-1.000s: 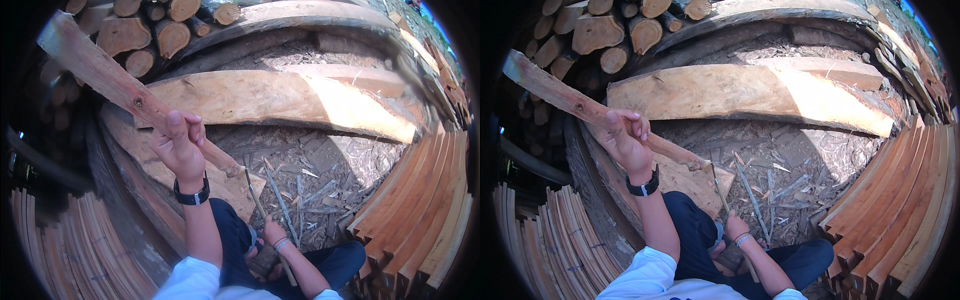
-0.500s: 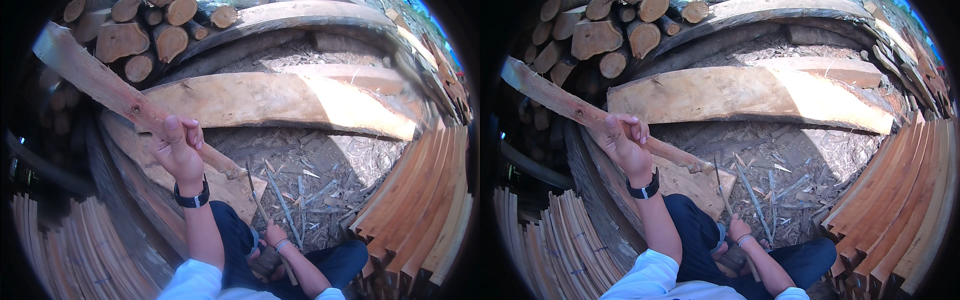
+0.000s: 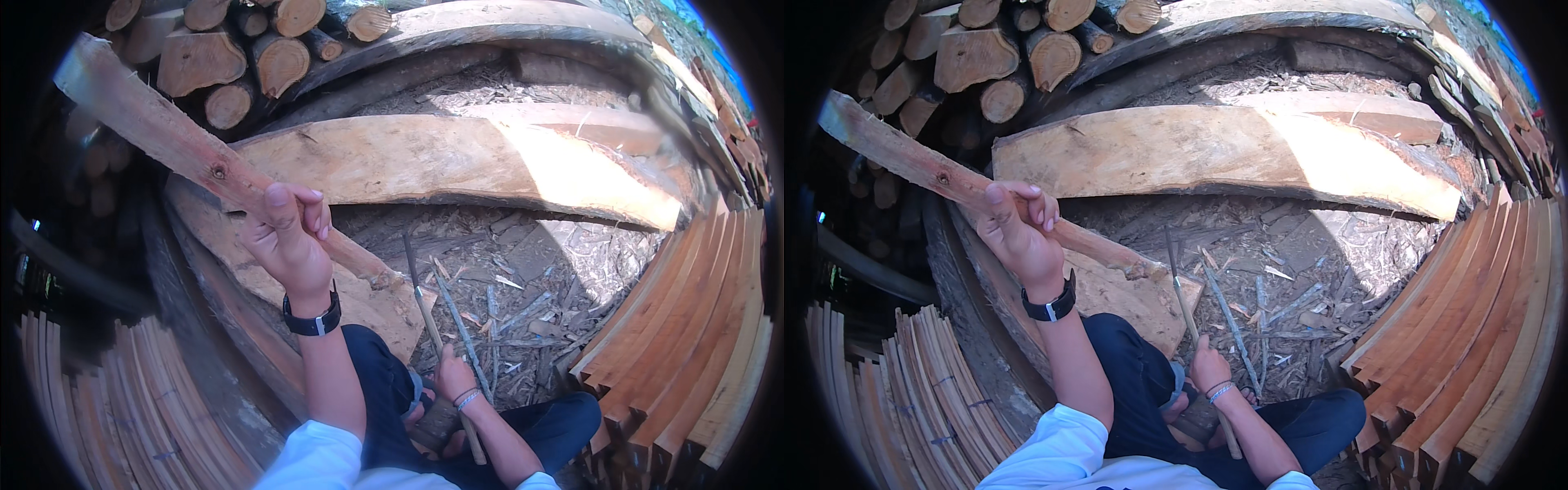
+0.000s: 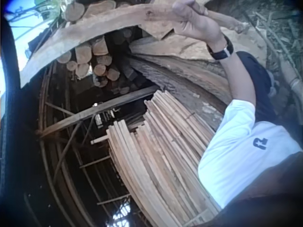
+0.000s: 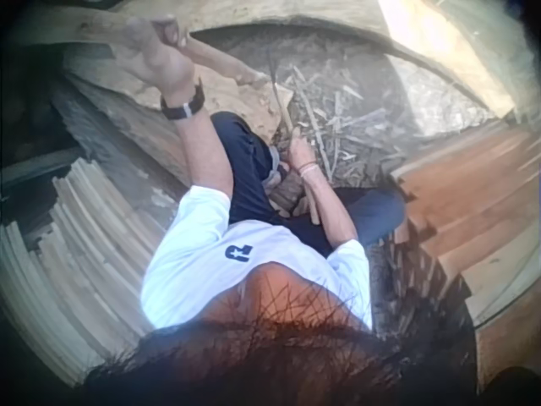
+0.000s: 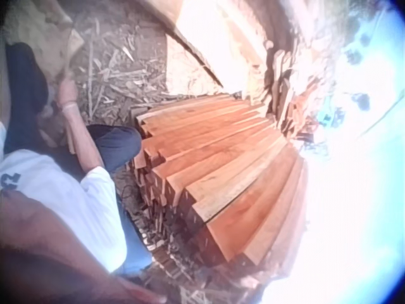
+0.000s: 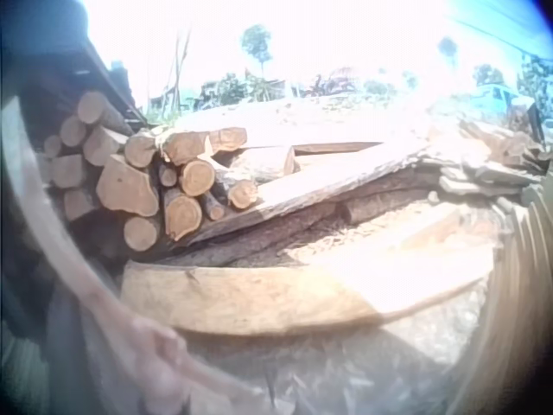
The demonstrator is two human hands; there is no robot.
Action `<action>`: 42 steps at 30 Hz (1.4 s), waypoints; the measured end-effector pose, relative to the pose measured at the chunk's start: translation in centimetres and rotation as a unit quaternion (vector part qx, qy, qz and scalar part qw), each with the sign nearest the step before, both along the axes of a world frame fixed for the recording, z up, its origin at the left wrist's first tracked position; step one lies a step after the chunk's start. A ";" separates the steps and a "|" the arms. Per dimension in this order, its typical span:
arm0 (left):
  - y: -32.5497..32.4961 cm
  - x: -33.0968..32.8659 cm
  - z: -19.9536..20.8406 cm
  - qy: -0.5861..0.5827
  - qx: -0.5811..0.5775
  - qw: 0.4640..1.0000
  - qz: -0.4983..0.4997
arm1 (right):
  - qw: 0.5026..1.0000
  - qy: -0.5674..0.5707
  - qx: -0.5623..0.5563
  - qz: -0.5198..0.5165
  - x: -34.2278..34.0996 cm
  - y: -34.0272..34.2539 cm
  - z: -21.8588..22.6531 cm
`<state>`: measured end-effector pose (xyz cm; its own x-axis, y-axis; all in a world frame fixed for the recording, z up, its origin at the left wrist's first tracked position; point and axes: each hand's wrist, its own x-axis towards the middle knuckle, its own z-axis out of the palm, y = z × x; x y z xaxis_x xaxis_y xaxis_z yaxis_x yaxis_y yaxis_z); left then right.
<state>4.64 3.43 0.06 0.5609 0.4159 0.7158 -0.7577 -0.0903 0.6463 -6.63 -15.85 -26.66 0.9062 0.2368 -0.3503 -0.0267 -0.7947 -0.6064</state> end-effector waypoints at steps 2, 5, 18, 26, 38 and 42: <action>-0.5 0.2 0.0 -0.010 -0.031 0.999 -0.027 | 1.000 0.009 -0.022 -0.004 -0.1 0.1 -0.8; -1.2 0.4 0.0 -0.010 -0.027 0.999 -0.038 | 0.999 0.013 -0.040 0.022 -0.9 -0.2 -4.1; -1.0 0.5 0.1 -0.009 -0.028 0.999 -0.030 | 0.996 0.050 -0.054 0.041 -0.3 -1.0 -4.7; -0.9 0.4 0.1 0.010 -0.005 1.000 0.005 | 0.998 0.029 -0.039 0.030 -0.6 0.0 -3.8; -1.3 -0.1 0.2 0.018 -0.007 1.000 0.020 | 0.999 -0.034 -0.015 0.007 -1.5 0.4 -1.4; 0.5 -0.4 0.0 0.017 -0.016 0.999 0.026 | 0.999 -0.042 0.003 0.020 -1.1 0.2 1.9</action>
